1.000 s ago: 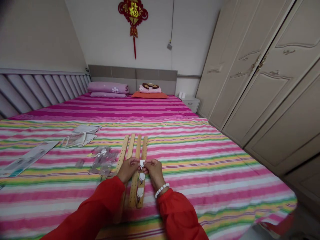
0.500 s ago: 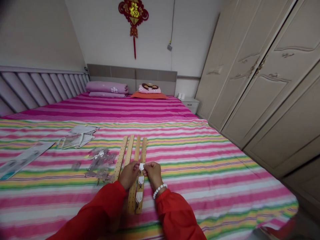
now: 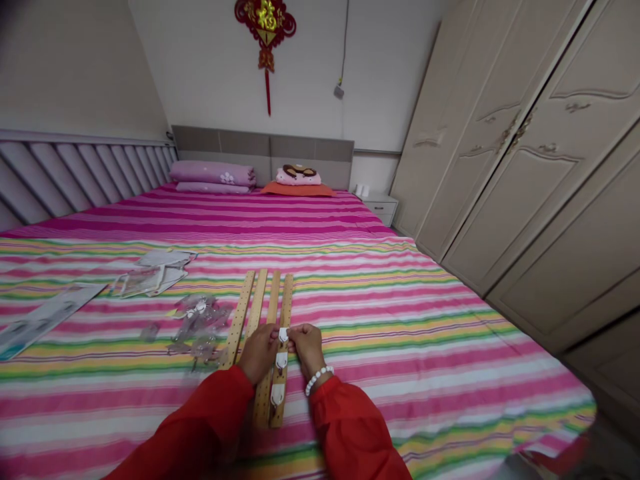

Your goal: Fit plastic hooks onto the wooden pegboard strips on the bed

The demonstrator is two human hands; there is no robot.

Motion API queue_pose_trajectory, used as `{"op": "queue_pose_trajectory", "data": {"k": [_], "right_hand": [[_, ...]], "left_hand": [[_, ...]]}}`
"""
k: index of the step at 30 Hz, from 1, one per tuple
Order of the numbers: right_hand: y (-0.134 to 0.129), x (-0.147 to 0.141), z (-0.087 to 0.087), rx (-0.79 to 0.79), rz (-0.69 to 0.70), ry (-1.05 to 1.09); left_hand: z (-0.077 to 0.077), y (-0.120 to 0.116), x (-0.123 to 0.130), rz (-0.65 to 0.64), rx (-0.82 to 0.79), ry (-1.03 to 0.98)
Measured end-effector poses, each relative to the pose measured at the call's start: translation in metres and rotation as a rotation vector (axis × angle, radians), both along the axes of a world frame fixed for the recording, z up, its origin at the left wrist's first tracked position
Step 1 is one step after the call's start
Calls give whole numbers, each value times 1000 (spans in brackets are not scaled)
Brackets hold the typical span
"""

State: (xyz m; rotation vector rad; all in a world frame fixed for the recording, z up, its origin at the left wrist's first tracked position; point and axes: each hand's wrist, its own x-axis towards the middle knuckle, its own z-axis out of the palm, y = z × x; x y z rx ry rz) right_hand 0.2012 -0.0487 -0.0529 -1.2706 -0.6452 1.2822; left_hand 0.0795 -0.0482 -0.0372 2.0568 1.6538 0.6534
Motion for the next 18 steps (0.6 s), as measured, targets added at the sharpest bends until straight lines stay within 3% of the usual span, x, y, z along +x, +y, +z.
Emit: {"op": "queue_pose_trajectory", "data": {"k": [11, 18], "right_hand": [[3, 0, -5, -15, -9, 7], [3, 0, -6, -16, -10, -3]], "left_hand": [[0, -2, 0, -66, 58, 56], [-3, -1, -4, -111, 47, -32]]}}
